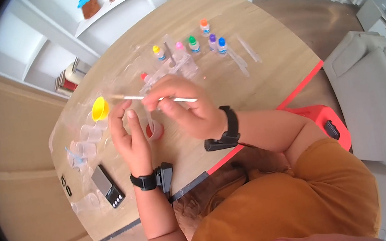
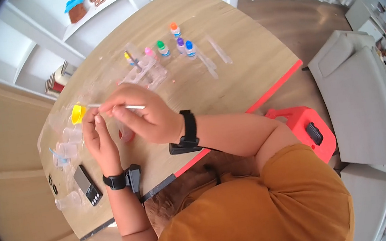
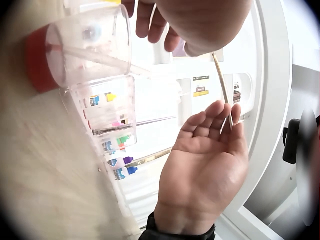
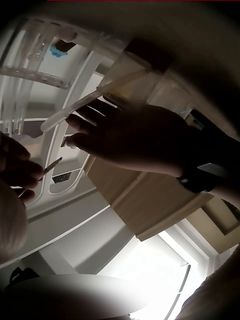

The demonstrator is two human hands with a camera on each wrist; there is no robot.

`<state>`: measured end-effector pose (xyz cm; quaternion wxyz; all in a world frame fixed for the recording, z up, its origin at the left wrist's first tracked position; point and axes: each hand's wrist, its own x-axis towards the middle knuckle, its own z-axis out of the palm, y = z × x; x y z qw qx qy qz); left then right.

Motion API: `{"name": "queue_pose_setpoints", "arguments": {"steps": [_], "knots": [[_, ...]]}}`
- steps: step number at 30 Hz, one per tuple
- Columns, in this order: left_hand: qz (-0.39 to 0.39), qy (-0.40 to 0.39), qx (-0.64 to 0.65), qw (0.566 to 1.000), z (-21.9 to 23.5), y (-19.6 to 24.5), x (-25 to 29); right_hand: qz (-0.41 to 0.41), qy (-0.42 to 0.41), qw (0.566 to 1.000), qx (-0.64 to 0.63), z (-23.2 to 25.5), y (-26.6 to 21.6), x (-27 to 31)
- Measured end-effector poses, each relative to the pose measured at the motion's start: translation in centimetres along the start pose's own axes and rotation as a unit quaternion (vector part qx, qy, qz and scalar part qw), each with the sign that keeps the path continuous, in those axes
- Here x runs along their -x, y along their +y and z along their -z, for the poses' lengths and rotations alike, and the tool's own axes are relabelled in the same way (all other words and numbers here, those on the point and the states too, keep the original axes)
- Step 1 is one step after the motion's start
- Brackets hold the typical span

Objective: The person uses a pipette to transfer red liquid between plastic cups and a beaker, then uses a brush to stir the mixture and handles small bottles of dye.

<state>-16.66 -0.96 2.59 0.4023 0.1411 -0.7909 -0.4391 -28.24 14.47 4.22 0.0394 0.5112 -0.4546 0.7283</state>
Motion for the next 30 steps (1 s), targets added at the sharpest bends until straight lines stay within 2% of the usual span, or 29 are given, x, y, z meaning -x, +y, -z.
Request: {"name": "queue_pose_setpoints", "arguments": {"steps": [1, 3, 4, 6, 7, 8, 10, 12, 14, 18, 20, 22, 24, 25, 26, 28, 29, 30], "knots": [[0.006, 0.009, -0.011, 1.0, 0.0, 0.4, -0.1, 0.011, 0.01, 1.0, -0.002, 0.3, -0.1, -0.2], [0.002, 0.089, 0.052, 0.995, 0.4, 1.1, -0.3, 0.021, 0.032, 0.999, -0.038, 0.5, -0.3, -0.4], [0.006, 0.102, 0.035, 0.994, 0.7, 0.8, -0.3, 0.023, 0.043, 0.997, -0.066, 0.5, -0.4, -0.6], [-0.011, 0.154, 0.073, 0.985, 1.2, -0.2, -0.4, -0.031, 0.052, 0.991, -0.123, 0.7, -1.1, -0.3], [-0.021, 0.166, 0.119, 0.979, 1.2, -0.2, -0.5, -0.036, 0.051, 0.988, -0.141, 0.7, -0.9, -0.1], [-0.02, 0.172, 0.112, 0.978, 1.3, 0.1, -0.5, -0.039, 0.047, 0.987, -0.149, 0.8, -0.9, 0.0], [-0.014, 0.195, 0.209, 0.958, 1.1, 0.7, -0.5, -0.045, -0.02, 0.997, -0.061, 1.0, -1.4, -0.1], [-0.018, 0.202, 0.202, 0.958, 1.1, 0.7, -0.5, -0.058, -0.042, 0.997, -0.035, 0.5, -1.7, -0.3], [-0.031, 0.194, 0.204, 0.959, 1.1, 0.7, -0.4, -0.046, -0.079, 0.996, 0.02, 0.2, -1.8, -0.3], [-0.063, 0.184, 0.151, 0.969, 1.2, 0.5, -0.2, -0.04, -0.068, 0.997, 0.019, 0.3, -1.4, -0.1], [-0.068, 0.121, 0.142, 0.98, 1.3, 0.2, 0.0, -0.121, -0.02, 0.992, 0.006, 0.9, -1.7, 0.1], [-0.093, 0.133, 0.152, 0.975, 0.6, 0.2, 0.0, -0.127, -0.007, 0.992, -0.005, 1.0, -1.5, -0.1], [-0.124, 0.105, 0.125, 0.979, 0.7, 0.3, 0.3, -0.131, 0.002, 0.991, -0.019, 0.7, -1.4, -0.1], [-0.165, 0.102, 0.08, 0.978, 0.8, -0.2, 0.4, -0.139, 0.005, 0.99, -0.012, 0.5, -1.4, 0.1], [-0.169, 0.106, 0.08, 0.977, 1.1, -0.4, 0.5, -0.147, 0.01, 0.989, -0.004, 0.3, -1.3, 0.2], [-0.262, 0.036, 0.038, 0.964, 1.5, -0.1, 0.5, -0.132, 0.023, 0.991, -0.007, -0.1, -0.8, 0.3], [-0.22, 0.022, 0.078, 0.972, 1.5, 0.4, 1.0, -0.121, 0.039, 0.992, -0.01, 0.0, -0.6, 0.3], [-0.226, 0.024, 0.084, 0.97, 1.4, 0.3, 1.0, -0.115, 0.039, 0.993, -0.004, 0.2, -0.4, 0.2]]}}
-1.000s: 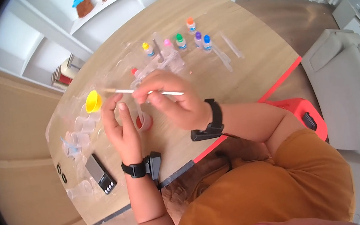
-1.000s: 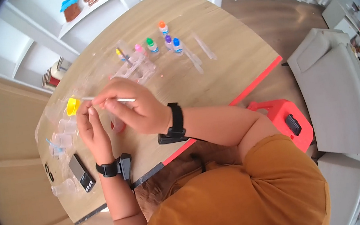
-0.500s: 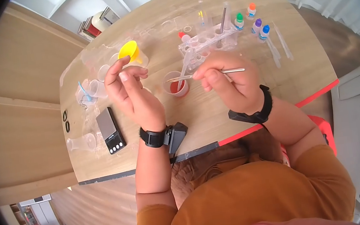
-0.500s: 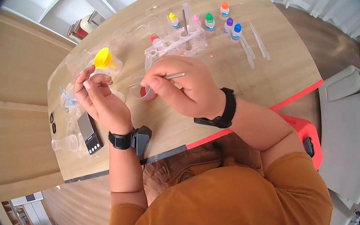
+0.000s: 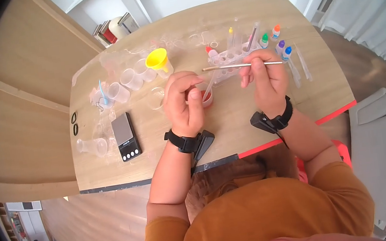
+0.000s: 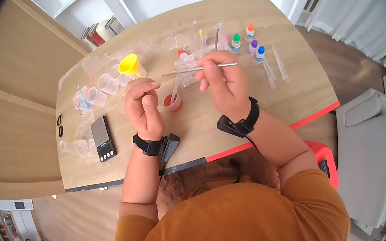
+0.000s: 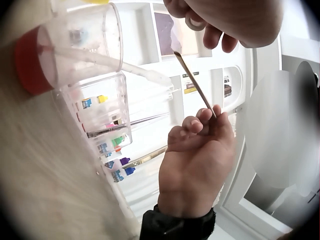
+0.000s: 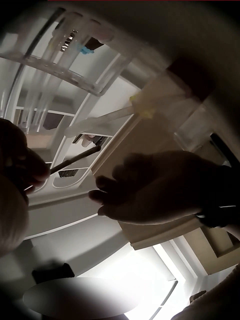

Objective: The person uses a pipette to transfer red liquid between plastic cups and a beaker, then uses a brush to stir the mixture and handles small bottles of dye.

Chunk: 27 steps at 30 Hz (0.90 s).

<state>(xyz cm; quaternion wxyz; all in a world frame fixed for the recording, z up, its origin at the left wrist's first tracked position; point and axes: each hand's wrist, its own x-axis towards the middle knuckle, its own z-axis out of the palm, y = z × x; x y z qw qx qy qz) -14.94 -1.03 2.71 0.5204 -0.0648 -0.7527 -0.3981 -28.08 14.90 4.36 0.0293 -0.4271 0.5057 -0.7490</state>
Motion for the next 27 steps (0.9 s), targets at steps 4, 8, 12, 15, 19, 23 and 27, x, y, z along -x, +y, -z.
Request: {"name": "queue_pose_setpoints", "arguments": {"steps": [4, 8, 12, 15, 19, 23, 27], "knots": [[0.07, 0.072, 0.031, 0.994, -0.4, -1.3, 0.3, 0.029, 0.08, 0.996, -0.038, 1.2, -0.8, -1.4], [0.132, 0.11, 0.068, 0.983, -0.5, -1.5, 0.3, -0.013, 0.12, 0.992, 0.026, 1.9, -1.6, -2.2], [0.135, 0.107, 0.058, 0.983, -0.8, -1.5, 0.4, -0.011, 0.099, 0.983, 0.152, 3.4, -3.0, -2.2], [0.151, 0.135, 0.07, 0.977, -0.8, -1.8, 0.2, -0.015, 0.123, 0.976, 0.178, 5.9, -3.0, -2.0], [0.152, 0.136, 0.072, 0.976, -0.9, -1.9, 0.3, -0.122, 0.108, 0.978, 0.127, 8.1, -3.6, -1.3], [0.152, 0.124, 0.085, 0.977, -1.0, -2.0, 0.4, -0.093, 0.0, 0.988, 0.121, 6.9, -3.4, -1.1], [0.172, 0.115, 0.088, 0.974, -0.9, -1.3, 0.3, -0.02, -0.033, 0.961, 0.273, 6.2, -4.4, -3.0]]}}
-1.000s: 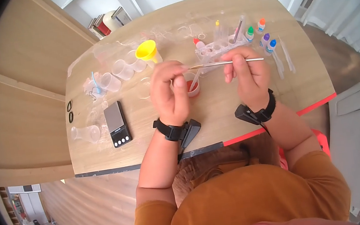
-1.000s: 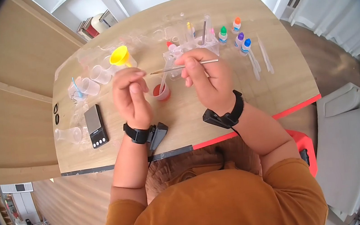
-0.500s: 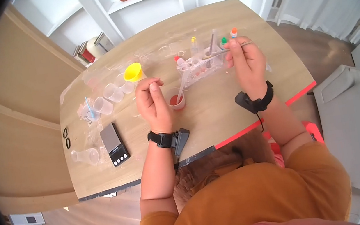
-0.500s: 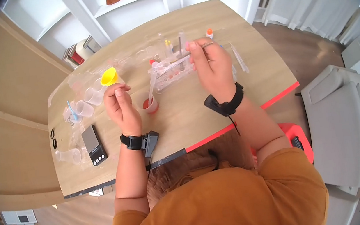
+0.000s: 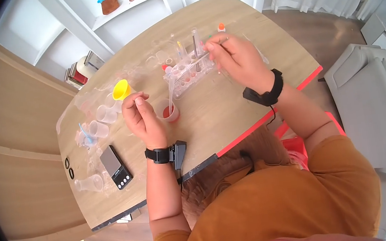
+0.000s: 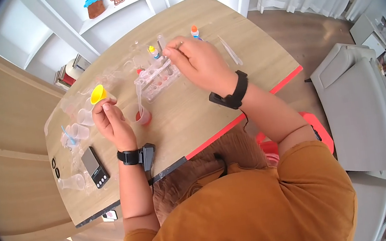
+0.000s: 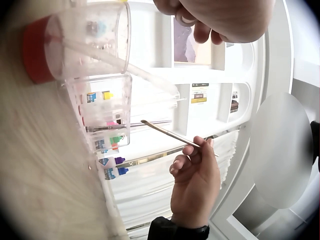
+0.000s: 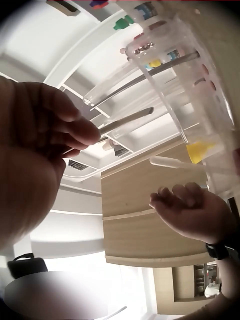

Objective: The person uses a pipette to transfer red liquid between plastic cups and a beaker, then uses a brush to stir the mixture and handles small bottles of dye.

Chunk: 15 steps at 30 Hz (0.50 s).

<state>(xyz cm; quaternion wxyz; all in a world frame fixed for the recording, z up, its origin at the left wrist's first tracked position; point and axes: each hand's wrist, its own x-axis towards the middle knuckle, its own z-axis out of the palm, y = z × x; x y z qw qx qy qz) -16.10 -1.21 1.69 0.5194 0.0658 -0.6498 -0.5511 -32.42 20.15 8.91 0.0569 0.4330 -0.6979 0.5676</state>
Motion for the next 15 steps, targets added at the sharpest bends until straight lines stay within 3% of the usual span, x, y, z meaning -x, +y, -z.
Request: {"name": "queue_pose_setpoints", "arguments": {"steps": [3, 6, 8, 11, 15], "knots": [[0.011, 0.003, 0.005, 1.0, 0.0, 0.2, -0.3, -0.045, -0.023, 0.998, 0.026, 0.6, -0.8, -1.0], [0.011, -0.003, 0.007, 1.0, -0.1, 0.3, -0.1, -0.032, -0.048, 0.998, -0.006, -0.4, -1.4, -1.2], [0.007, -0.005, 0.006, 1.0, -0.1, 0.3, -0.1, 0.037, -0.049, 0.998, 0.033, -1.6, -1.4, -1.5], [0.003, -0.012, 0.005, 1.0, 0.0, 0.5, -0.1, -0.007, -0.071, 0.997, 0.026, -2.6, -1.9, -2.2], [0.007, -0.014, -0.007, 1.0, 0.1, 0.4, -0.3, 0.003, -0.072, 0.995, 0.073, -3.4, -2.1, -2.9]]}}
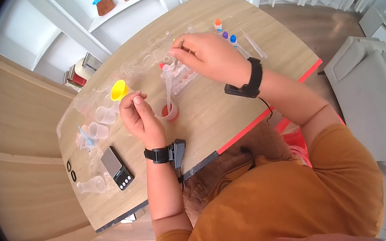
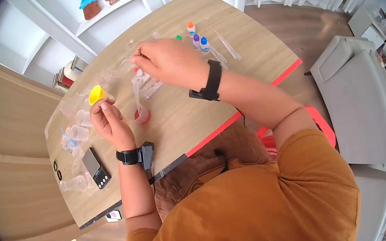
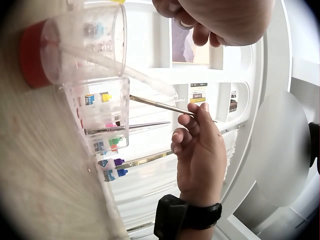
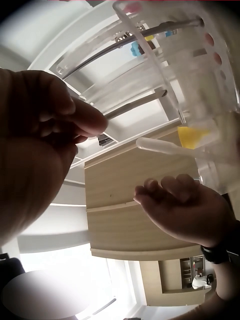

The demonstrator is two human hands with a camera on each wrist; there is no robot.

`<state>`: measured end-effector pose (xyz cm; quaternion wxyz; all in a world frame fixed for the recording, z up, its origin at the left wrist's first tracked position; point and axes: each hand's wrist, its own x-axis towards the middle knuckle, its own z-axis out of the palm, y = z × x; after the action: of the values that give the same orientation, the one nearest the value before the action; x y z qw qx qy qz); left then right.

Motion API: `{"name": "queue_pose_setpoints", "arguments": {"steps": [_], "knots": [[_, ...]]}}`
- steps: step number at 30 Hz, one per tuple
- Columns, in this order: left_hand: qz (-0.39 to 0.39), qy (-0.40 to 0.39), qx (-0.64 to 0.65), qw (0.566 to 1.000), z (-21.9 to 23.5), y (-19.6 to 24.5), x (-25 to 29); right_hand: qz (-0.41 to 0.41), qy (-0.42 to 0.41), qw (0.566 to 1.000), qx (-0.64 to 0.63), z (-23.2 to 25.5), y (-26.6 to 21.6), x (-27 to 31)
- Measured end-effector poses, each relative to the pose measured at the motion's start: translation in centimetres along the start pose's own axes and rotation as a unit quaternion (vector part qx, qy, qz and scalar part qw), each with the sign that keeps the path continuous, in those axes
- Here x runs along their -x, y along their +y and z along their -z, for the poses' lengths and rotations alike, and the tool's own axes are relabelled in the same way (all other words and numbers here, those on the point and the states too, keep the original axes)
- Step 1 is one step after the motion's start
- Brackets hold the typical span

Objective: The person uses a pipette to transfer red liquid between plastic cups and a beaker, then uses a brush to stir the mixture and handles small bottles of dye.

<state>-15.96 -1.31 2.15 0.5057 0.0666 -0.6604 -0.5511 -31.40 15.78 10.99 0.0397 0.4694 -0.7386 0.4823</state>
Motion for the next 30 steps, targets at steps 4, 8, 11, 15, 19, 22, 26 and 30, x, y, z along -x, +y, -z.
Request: {"name": "queue_pose_setpoints", "arguments": {"steps": [4, 8, 11, 15, 19, 22, 26, 30], "knots": [[0.008, -0.004, 0.016, 1.0, -0.2, 0.3, 0.1, -0.007, -0.014, 0.999, 0.041, -1.4, 0.1, -0.3], [0.001, -0.021, -0.016, 1.0, -0.1, 0.0, 0.2, 0.021, -0.017, 0.992, 0.122, -3.6, 1.2, -0.7], [0.0, -0.027, -0.029, 0.999, -0.1, -0.1, 0.2, -0.011, -0.043, 0.991, 0.122, -4.5, 1.5, -0.9], [0.002, -0.02, -0.027, 0.999, -0.2, 0.0, 0.2, -0.002, -0.033, 0.996, 0.081, -4.1, 1.3, -0.4], [0.002, -0.021, -0.017, 1.0, -0.2, 0.0, 0.2, 0.006, 0.011, 1.0, -0.005, -1.6, 0.4, 1.0], [0.004, -0.02, -0.026, 0.999, -0.1, -0.3, 0.3, -0.037, 0.055, 0.997, -0.026, 1.5, 1.0, 2.2], [0.019, -0.013, -0.008, 1.0, -0.3, -0.5, 0.4, -0.074, 0.18, 0.981, -0.011, 5.8, 6.9, 2.2], [0.008, 0.011, -0.029, 0.999, -0.6, -0.4, 0.4, -0.041, 0.111, 0.977, 0.178, 8.4, 11.4, 1.8]]}}
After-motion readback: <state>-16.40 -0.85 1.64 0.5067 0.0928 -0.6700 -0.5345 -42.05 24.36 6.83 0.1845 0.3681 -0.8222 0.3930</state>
